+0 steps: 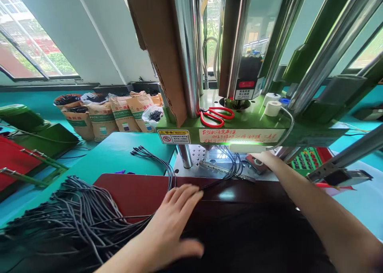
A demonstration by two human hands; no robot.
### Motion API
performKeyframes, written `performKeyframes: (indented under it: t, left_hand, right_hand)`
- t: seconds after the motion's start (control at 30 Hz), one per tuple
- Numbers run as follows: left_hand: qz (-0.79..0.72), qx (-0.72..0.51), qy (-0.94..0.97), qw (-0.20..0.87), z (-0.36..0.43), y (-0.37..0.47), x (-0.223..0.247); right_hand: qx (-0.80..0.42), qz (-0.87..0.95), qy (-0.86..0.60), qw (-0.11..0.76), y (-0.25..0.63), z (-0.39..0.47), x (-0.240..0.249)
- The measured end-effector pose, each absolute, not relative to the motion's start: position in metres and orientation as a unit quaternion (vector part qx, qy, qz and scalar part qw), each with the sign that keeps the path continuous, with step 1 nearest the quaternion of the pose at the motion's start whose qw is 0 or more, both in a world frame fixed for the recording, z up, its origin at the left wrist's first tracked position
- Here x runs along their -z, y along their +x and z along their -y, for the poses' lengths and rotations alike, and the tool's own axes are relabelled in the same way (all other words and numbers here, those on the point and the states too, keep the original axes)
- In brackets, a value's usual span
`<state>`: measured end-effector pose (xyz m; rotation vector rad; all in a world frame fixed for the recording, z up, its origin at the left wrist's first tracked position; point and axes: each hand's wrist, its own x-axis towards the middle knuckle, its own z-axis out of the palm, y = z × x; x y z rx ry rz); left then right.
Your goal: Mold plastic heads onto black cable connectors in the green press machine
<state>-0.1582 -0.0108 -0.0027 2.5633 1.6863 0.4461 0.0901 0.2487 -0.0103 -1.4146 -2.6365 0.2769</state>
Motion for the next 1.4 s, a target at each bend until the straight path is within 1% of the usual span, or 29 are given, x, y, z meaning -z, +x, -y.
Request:
performKeyframes:
  t: [0.07, 0.1, 0.13, 0.2, 0.27, 0.33, 0.43, 0.53, 0.63, 0.83, 1.0, 1.1, 1.2, 1.23, 1.3, 1.33, 1.4]
  left_hand:
    - [-0.492, -0.1, 0.855, -0.134, 0.064, -0.18, 0.023]
    - [-0.486, -0.089, 0.849, -0.189, 0.085, -0.19, 0.035]
    - [-0.501, -0.07, 0.837, -0.207, 0.102, -0.2, 0.046]
    - [-0.558, -0.077, 0.8, -0.207, 0.122, -0.217, 0.063]
    - [-0.598, -0.085, 0.775, -0.186, 0.127, -0.23, 0.071]
    - [-0.59, -0.069, 0.786, -0.17, 0.122, -0.237, 0.071]
    - [-0.588, -0.055, 0.791, -0.159, 0.111, -0.237, 0.07]
    - [-0.62, -0.069, 0.763, -0.168, 0.101, -0.229, 0.071]
    - [-0.629, -0.062, 0.754, -0.179, 0.088, -0.222, 0.07]
    - [-0.627, -0.054, 0.757, -0.175, 0.057, -0.212, 0.062]
    - [-0.624, -0.062, 0.762, -0.162, 0.053, -0.213, 0.065]
    - [-0.602, -0.055, 0.791, -0.093, 0.056, -0.215, 0.052]
    - [-0.562, -0.083, 0.82, 0.07, 0.044, -0.201, 0.028]
    - [-0.554, -0.108, 0.815, 0.134, 0.033, -0.192, 0.021]
    - [-0.559, -0.181, 0.768, 0.255, -0.001, -0.166, 0.015]
    - [-0.569, -0.234, 0.726, 0.308, -0.023, -0.152, 0.016]
    - [-0.598, -0.361, 0.571, 0.431, -0.072, -0.123, 0.024]
  right_hand:
    - [-0.105, 0.886, -0.442, 0.087, 0.106, -0.221, 0.018]
    - [-0.116, 0.897, -0.416, 0.095, 0.117, -0.201, 0.025]
    - [-0.136, 0.919, -0.356, 0.1, 0.128, -0.18, 0.032]
    - [-0.172, 0.948, -0.258, 0.069, 0.151, -0.137, 0.047]
    - [-0.163, 0.96, -0.223, 0.046, 0.167, -0.105, 0.06]
    - [-0.123, 0.962, -0.24, 0.047, 0.174, -0.087, 0.068]
    - [-0.045, 0.959, -0.272, 0.064, 0.175, -0.084, 0.074]
    - [0.025, 0.958, -0.279, 0.065, 0.175, -0.088, 0.077]
    - [0.06, 0.954, -0.285, 0.075, 0.182, -0.09, 0.08]
    - [0.059, 0.947, -0.297, 0.11, 0.201, -0.095, 0.092]
    - [0.008, 0.939, -0.326, 0.106, 0.211, -0.096, 0.095]
    - [-0.085, 0.938, -0.327, 0.08, 0.211, -0.103, 0.081]
    - [-0.18, 0.931, -0.307, 0.085, 0.193, -0.133, 0.057]
    - [-0.187, 0.925, -0.316, 0.099, 0.182, -0.15, 0.048]
    - [-0.151, 0.905, -0.374, 0.132, 0.154, -0.189, 0.034]
    - [-0.124, 0.879, -0.442, 0.133, 0.139, -0.21, 0.029]
    - [-0.102, 0.855, -0.49, 0.136, 0.112, -0.247, 0.021]
